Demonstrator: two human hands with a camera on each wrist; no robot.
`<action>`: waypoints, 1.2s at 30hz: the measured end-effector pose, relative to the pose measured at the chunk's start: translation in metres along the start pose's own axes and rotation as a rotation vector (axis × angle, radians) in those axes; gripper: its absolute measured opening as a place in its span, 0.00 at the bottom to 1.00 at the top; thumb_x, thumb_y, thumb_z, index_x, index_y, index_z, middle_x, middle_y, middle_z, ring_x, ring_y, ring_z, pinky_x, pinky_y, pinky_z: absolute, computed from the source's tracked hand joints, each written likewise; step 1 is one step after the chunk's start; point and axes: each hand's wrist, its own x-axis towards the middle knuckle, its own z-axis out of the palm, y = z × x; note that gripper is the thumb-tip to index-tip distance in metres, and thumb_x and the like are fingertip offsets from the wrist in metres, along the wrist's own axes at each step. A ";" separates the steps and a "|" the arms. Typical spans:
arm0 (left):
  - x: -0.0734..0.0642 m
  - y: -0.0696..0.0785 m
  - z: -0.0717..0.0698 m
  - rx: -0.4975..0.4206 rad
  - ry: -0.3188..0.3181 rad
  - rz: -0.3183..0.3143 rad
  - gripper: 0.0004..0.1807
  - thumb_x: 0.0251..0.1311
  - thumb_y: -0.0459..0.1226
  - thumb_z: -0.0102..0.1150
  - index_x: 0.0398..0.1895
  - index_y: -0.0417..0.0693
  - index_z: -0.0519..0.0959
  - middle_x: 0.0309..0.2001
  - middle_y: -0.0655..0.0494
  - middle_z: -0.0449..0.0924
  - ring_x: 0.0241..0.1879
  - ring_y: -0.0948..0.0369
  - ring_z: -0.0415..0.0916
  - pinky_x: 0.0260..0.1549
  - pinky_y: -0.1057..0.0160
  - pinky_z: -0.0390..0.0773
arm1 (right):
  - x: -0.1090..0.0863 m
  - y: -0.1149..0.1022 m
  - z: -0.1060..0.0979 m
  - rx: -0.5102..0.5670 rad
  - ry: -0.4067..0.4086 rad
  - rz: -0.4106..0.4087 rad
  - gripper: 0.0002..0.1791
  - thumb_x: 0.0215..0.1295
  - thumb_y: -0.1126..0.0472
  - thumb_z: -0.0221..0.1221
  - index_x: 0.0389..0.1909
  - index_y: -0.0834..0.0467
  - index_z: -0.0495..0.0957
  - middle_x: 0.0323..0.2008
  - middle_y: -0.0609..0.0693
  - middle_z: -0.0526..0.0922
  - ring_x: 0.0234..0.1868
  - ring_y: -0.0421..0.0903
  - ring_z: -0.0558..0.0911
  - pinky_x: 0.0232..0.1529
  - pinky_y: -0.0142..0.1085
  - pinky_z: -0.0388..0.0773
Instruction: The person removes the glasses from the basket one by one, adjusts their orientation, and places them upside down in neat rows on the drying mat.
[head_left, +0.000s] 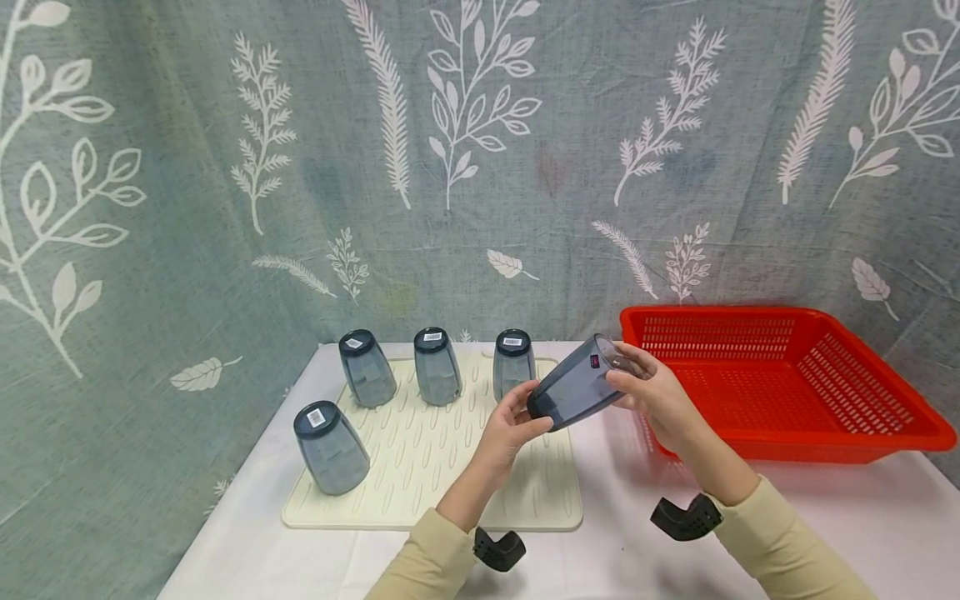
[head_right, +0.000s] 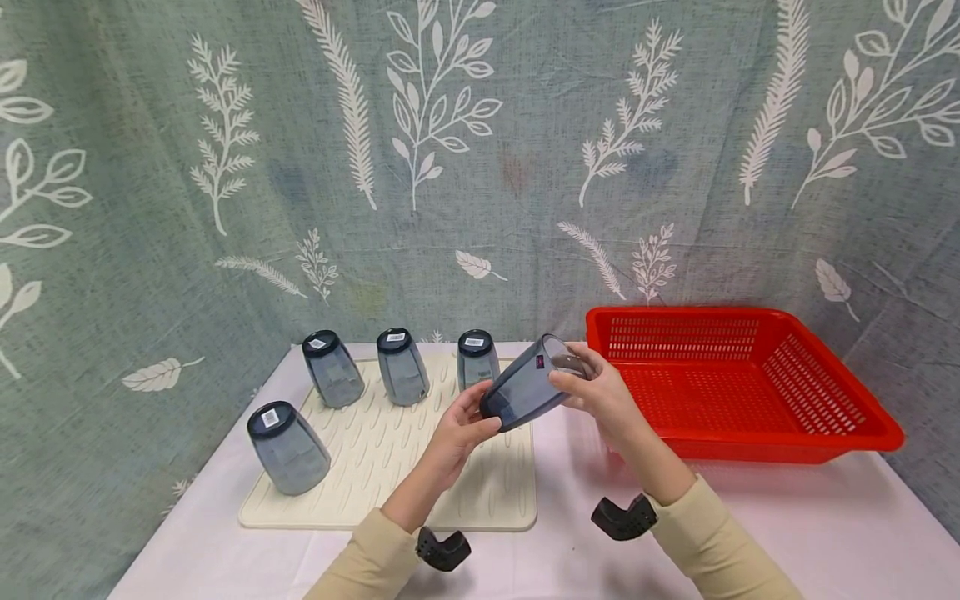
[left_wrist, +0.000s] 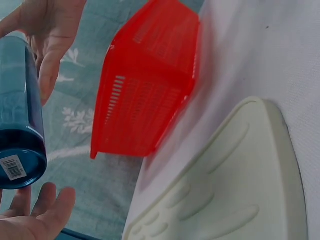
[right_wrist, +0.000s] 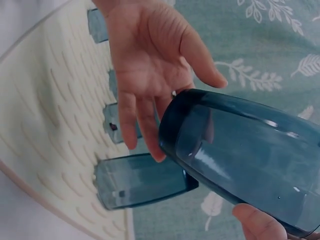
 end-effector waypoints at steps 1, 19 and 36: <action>0.000 0.000 0.000 -0.008 -0.005 -0.001 0.36 0.52 0.36 0.63 0.65 0.43 0.61 0.60 0.46 0.65 0.47 0.63 0.70 0.47 0.67 0.72 | 0.000 0.000 0.000 0.010 0.000 -0.003 0.40 0.60 0.59 0.57 0.68 0.65 0.49 0.62 0.61 0.59 0.45 0.36 0.75 0.44 0.31 0.77; 0.006 0.006 0.006 -0.130 0.013 0.056 0.44 0.48 0.35 0.67 0.68 0.45 0.54 0.60 0.48 0.61 0.50 0.63 0.68 0.45 0.69 0.74 | 0.000 0.010 0.013 0.237 0.040 -0.071 0.33 0.60 0.60 0.57 0.63 0.65 0.55 0.44 0.42 0.75 0.40 0.37 0.79 0.42 0.33 0.80; 0.003 0.020 -0.007 -0.121 0.047 0.140 0.42 0.41 0.24 0.64 0.64 0.41 0.58 0.55 0.50 0.62 0.51 0.61 0.68 0.44 0.69 0.75 | -0.002 0.010 0.016 0.074 -0.027 -0.089 0.39 0.60 0.57 0.57 0.67 0.67 0.49 0.59 0.56 0.65 0.47 0.34 0.74 0.47 0.27 0.75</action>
